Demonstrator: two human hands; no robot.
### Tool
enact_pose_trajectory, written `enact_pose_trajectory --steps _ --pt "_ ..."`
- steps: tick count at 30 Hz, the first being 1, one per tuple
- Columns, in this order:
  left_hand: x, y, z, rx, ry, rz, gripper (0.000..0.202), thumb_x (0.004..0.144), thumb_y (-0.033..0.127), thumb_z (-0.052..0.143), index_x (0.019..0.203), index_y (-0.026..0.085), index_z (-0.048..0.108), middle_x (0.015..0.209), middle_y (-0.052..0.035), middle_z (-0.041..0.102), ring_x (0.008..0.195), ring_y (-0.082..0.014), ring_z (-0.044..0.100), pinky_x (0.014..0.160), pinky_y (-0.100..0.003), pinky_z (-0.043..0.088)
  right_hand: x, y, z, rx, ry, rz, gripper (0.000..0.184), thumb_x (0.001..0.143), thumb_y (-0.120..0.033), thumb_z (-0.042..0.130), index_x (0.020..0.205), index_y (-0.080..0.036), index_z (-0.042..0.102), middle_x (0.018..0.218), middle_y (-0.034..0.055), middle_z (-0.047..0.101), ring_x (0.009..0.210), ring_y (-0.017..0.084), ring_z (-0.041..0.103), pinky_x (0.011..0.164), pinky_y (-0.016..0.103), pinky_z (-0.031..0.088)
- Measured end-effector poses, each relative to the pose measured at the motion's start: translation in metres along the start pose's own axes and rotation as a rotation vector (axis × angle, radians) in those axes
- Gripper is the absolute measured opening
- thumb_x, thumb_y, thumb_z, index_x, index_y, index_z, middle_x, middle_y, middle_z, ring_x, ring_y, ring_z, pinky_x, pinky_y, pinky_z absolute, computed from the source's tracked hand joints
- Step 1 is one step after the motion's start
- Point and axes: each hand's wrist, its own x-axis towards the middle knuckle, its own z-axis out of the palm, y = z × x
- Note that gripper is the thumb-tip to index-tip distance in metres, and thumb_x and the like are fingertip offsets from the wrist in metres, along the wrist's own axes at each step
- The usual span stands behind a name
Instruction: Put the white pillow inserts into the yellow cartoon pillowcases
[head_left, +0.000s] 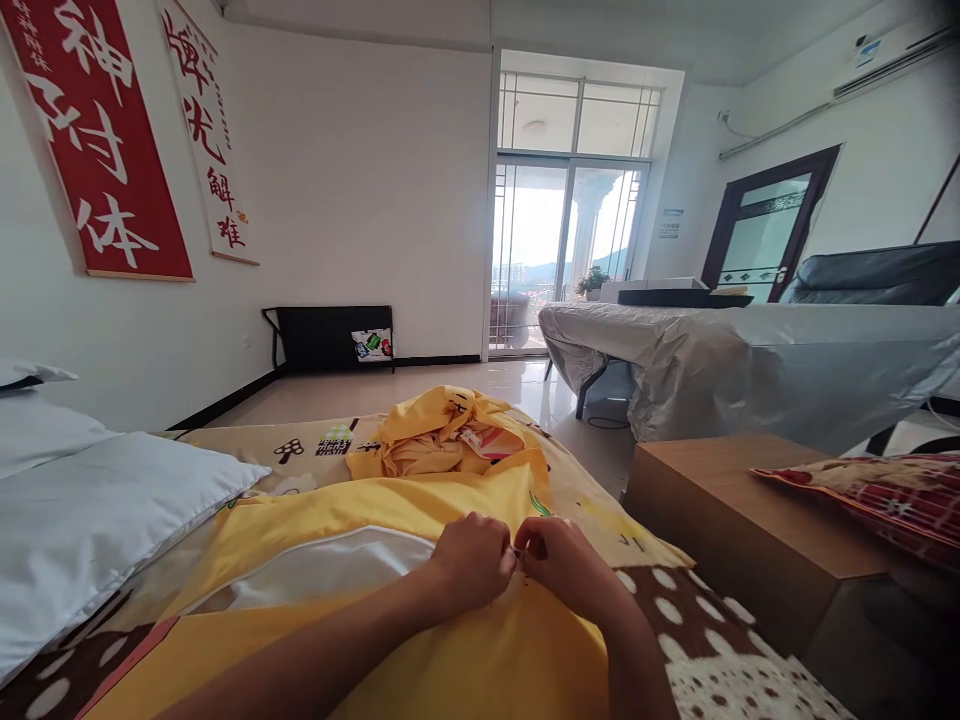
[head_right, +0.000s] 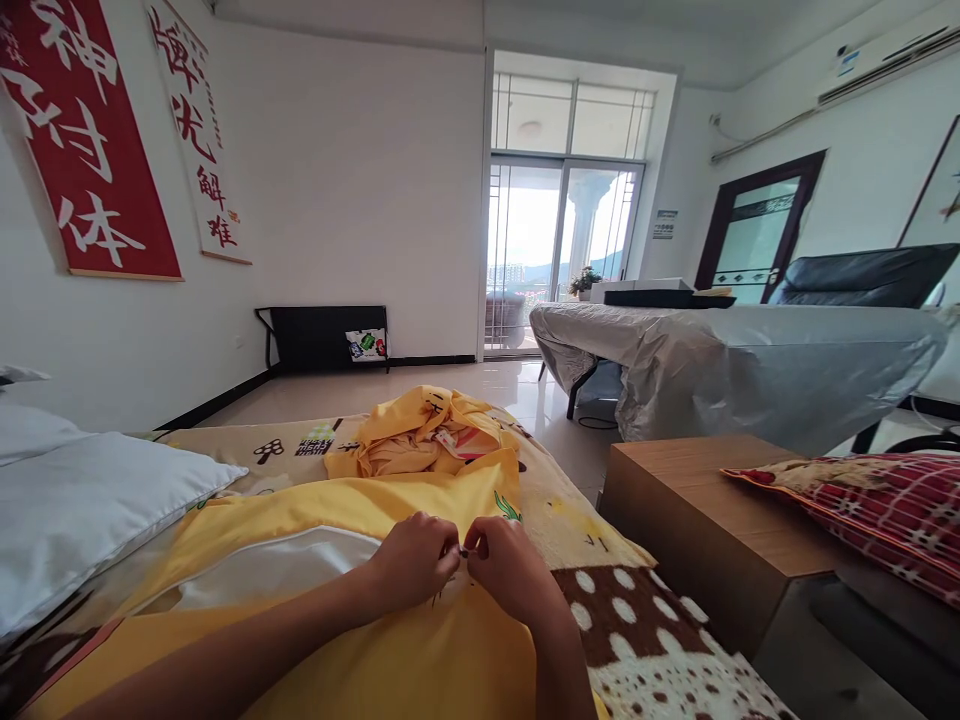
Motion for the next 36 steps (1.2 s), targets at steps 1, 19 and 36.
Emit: enact_pose_trajectory --steps 1,19,36 --pt "0.001 -0.001 0.000 -0.055 0.003 -0.020 0.029 0.076 0.025 0.044 0.076 0.014 0.071 0.074 -0.0109 0.070 0.067 -0.0200 0.059 0.059 -0.029 0.038 0.000 -0.001 0.000 -0.016 0.003 -0.001 0.022 0.064 -0.011 0.046 0.069 -0.017 0.067 0.061 0.0008 0.061 0.060 0.012 0.050 0.054 0.021 0.030" --pt "0.010 -0.008 0.005 -0.691 -0.125 -0.229 0.019 0.064 0.016 0.045 0.060 0.012 0.064 0.045 0.0047 0.045 0.046 -0.0091 0.039 0.044 -0.021 0.029 -0.006 -0.001 -0.003 -0.062 -0.014 -0.070 0.019 0.075 -0.022 0.050 0.070 -0.017 0.067 0.064 0.0022 0.064 0.059 0.012 0.049 0.053 0.022 0.028" --pt "0.008 -0.006 0.000 -0.633 -0.164 -0.290 0.014 0.059 0.016 0.047 0.051 0.015 0.059 0.042 0.0040 0.043 0.046 -0.0101 0.039 0.044 -0.023 0.028 -0.004 0.011 -0.010 0.082 -0.075 -0.152 0.021 0.073 -0.025 0.053 0.072 -0.016 0.072 0.064 0.0022 0.066 0.060 0.013 0.054 0.057 0.022 0.036"
